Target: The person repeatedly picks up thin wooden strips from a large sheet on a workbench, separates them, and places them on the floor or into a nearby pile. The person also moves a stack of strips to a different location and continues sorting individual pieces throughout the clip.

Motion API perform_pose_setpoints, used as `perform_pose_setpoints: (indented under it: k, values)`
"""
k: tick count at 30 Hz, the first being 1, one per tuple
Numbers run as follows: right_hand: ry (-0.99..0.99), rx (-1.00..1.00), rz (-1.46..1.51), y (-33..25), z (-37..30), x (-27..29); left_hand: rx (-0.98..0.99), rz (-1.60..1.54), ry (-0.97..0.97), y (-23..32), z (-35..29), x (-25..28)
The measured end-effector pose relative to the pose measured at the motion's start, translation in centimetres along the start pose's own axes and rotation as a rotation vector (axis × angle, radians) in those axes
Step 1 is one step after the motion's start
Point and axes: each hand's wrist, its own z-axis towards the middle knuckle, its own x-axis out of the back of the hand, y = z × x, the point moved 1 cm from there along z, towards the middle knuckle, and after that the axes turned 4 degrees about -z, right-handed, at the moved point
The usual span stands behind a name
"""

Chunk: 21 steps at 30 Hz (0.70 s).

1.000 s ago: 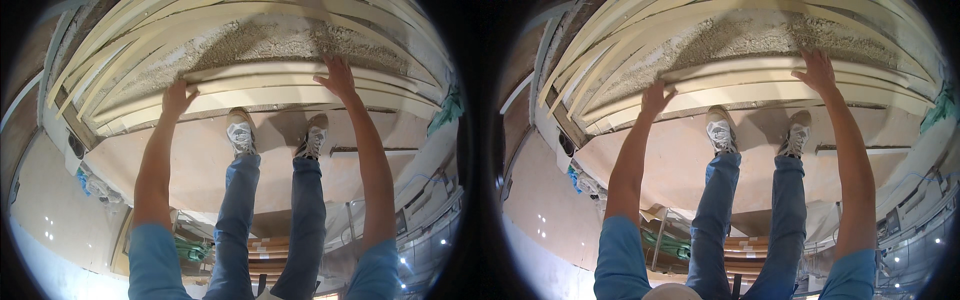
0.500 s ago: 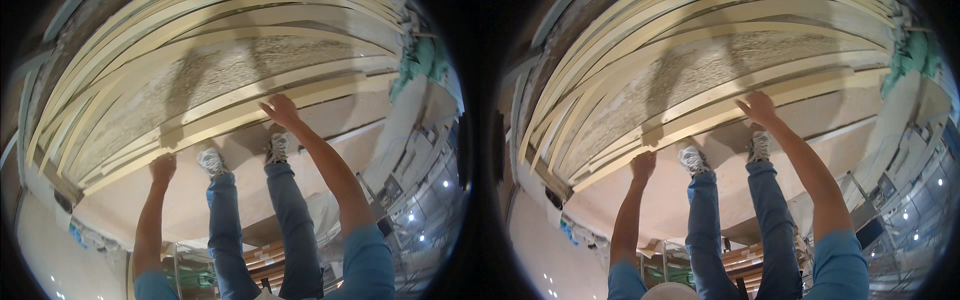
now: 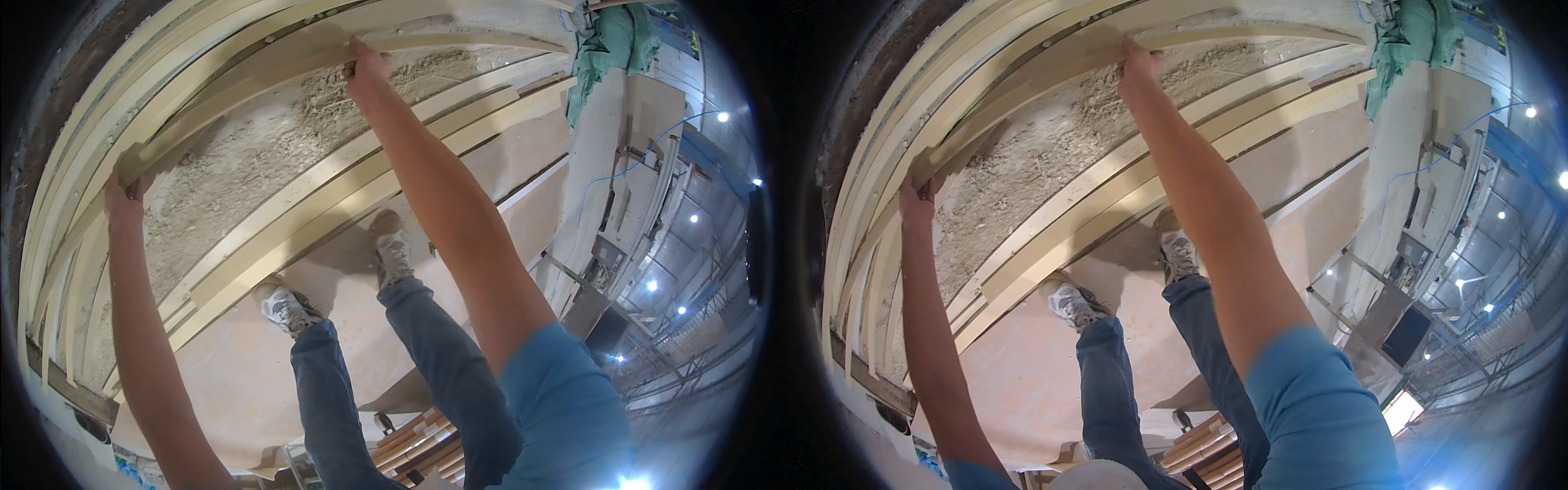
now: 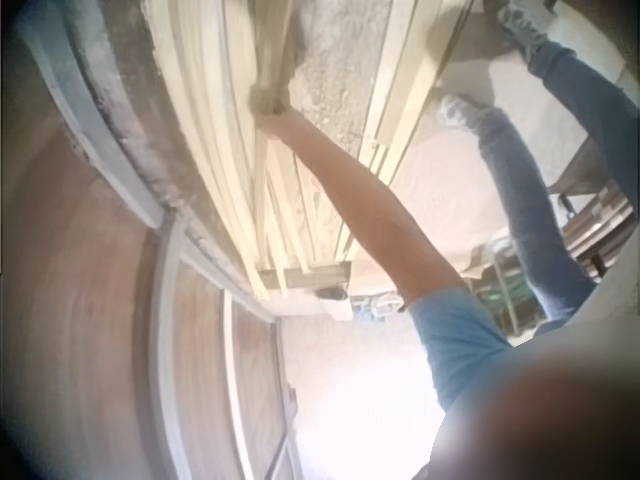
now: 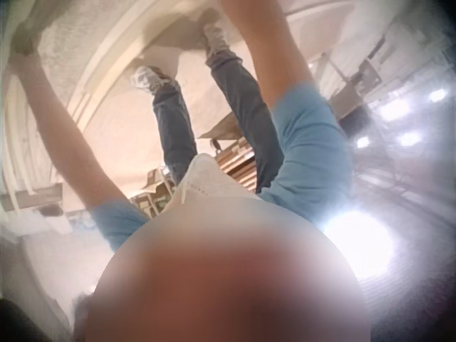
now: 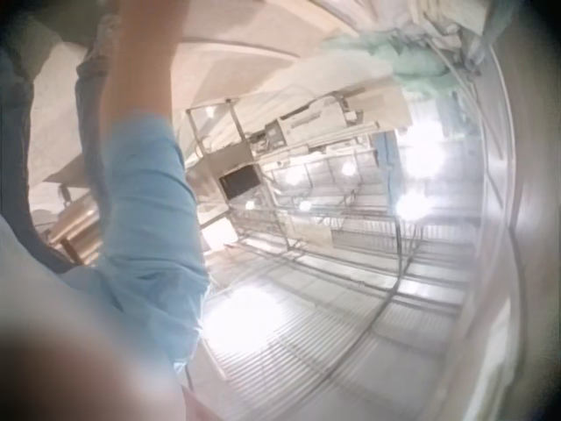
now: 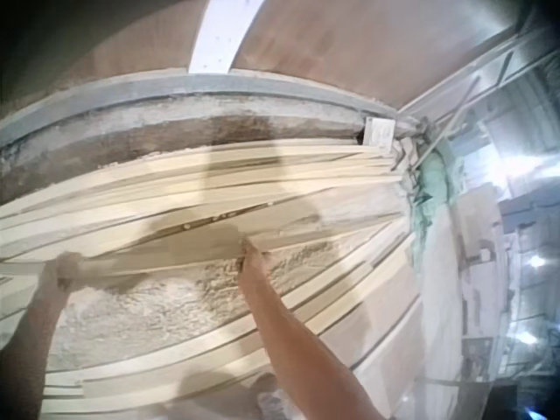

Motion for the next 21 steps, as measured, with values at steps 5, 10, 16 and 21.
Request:
perform_pose_setpoints:
  k: [5,10,16,21]
  values:
    - [-0.411,0.240,0.015,-4.7,-6.0,0.5,-0.231,-0.129,-0.122,2.9,-3.7,5.5]
    - [-0.775,0.399,-0.136,-9.7,-11.2,-7.4,-0.363,-0.143,-0.109,12.3,-6.4,6.1]
    - [-0.541,-0.022,-0.426,-8.5,-7.7,-11.7,-0.213,-0.204,-0.025,13.7,-4.7,5.9]
    - [-0.163,-0.184,-0.435,-0.5,-0.4,-4.3,-0.057,-0.143,0.023,2.0,-5.4,7.4]
